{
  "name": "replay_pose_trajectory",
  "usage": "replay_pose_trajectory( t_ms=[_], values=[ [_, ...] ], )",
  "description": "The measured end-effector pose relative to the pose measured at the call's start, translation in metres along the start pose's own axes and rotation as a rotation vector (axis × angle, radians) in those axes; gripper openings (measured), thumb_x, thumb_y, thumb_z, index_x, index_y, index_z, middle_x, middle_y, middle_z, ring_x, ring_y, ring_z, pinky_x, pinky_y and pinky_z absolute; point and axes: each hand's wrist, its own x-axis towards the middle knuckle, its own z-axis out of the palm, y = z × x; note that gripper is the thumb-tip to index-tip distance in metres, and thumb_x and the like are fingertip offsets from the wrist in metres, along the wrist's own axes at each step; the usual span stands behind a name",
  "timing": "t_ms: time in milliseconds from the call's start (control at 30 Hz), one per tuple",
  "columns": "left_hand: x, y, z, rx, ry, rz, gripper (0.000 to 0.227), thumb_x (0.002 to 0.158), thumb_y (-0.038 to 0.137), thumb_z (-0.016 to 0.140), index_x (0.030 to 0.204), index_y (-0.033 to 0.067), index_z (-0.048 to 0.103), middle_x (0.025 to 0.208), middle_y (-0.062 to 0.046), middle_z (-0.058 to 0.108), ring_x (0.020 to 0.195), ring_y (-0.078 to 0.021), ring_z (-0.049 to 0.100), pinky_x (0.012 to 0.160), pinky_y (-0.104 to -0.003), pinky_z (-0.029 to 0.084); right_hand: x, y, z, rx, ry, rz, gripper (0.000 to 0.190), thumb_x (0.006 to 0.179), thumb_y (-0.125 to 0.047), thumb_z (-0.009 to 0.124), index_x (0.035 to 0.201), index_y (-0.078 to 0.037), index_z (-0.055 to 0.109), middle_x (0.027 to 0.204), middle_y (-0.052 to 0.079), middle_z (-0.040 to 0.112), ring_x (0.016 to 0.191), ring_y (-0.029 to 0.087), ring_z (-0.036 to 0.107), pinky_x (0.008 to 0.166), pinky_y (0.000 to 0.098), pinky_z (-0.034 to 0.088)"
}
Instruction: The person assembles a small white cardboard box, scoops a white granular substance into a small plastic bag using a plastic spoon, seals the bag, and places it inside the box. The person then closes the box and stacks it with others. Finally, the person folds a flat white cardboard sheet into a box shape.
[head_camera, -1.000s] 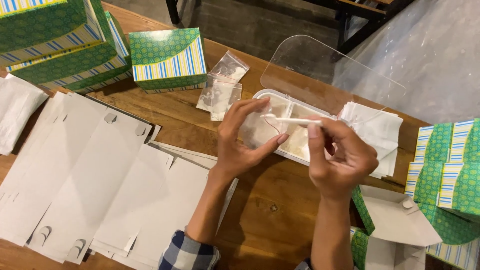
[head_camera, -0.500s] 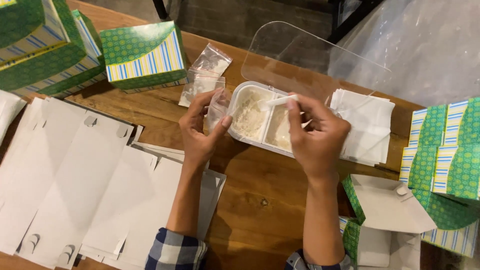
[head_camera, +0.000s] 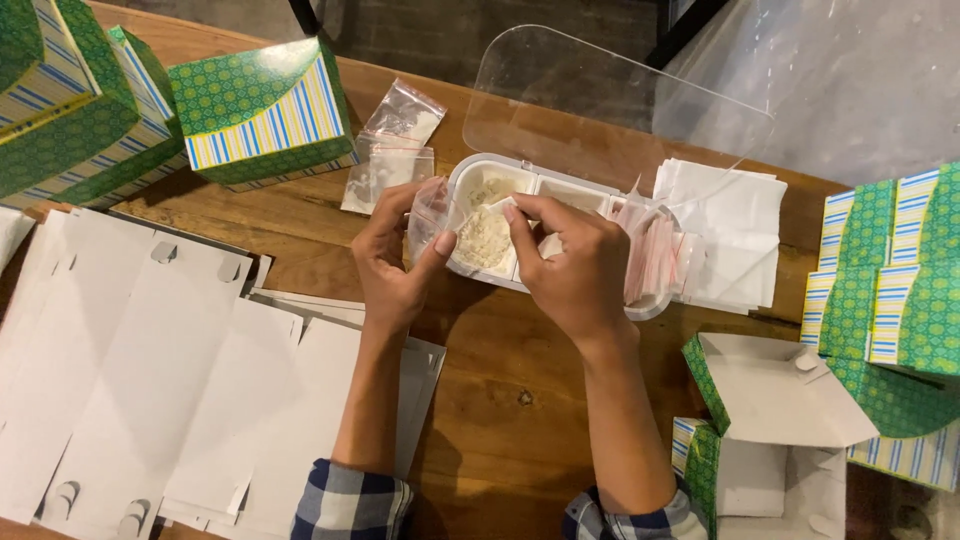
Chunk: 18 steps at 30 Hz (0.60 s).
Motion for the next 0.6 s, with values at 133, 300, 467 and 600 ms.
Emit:
replay_pose_trajectory(
  t_ms=[133, 300, 467, 600],
  values=[
    [0.001, -0.002, 0.000, -0.019, 0.001, 0.017, 0.045, 0.088, 0.026, 0.081, 0.123, 0.0014, 0.068, 0.124, -0.014, 0.067, 0.119, -0.0234, 0.062, 0.097, -0.037, 0.052, -0.001, -0.004, -0.001, 0.075, -0.018, 0.070, 0.010, 0.092, -0.003, 0.075, 0.098, -0.010, 0.081, 0.068, 0.006, 0.074, 0.057, 0.022, 0.072, 0.056, 0.0306, 0.052],
    [0.001, -0.004, 0.001, -0.025, 0.026, 0.027, 0.045, 0.089, 0.026, 0.080, 0.124, 0.0010, 0.066, 0.124, -0.015, 0.066, 0.121, -0.0236, 0.061, 0.099, -0.037, 0.051, 0.000, -0.003, -0.002, 0.209, -0.016, 0.185, 0.010, 0.094, -0.002, 0.073, 0.098, -0.007, 0.081, 0.066, 0.006, 0.073, 0.057, 0.013, 0.067, 0.056, 0.0258, 0.049],
    [-0.002, 0.004, 0.008, -0.006, 0.059, 0.028, 0.048, 0.090, 0.027, 0.080, 0.130, 0.0049, 0.065, 0.129, -0.011, 0.064, 0.122, -0.0191, 0.058, 0.101, -0.035, 0.048, 0.004, 0.000, -0.005, 0.288, 0.036, 0.238, 0.009, 0.095, -0.001, 0.071, 0.098, -0.004, 0.079, 0.070, 0.007, 0.074, 0.057, 0.011, 0.065, 0.059, 0.0258, 0.051],
    [-0.001, 0.006, 0.008, 0.063, 0.060, 0.060, 0.052, 0.086, 0.026, 0.084, 0.130, 0.0068, 0.066, 0.126, -0.009, 0.065, 0.118, -0.0193, 0.059, 0.100, -0.034, 0.046, 0.005, 0.000, -0.015, 0.391, 0.076, 0.323, 0.011, 0.097, -0.002, 0.069, 0.105, 0.002, 0.076, 0.078, 0.013, 0.076, 0.056, 0.012, 0.067, 0.056, 0.0223, 0.047]
  ],
)
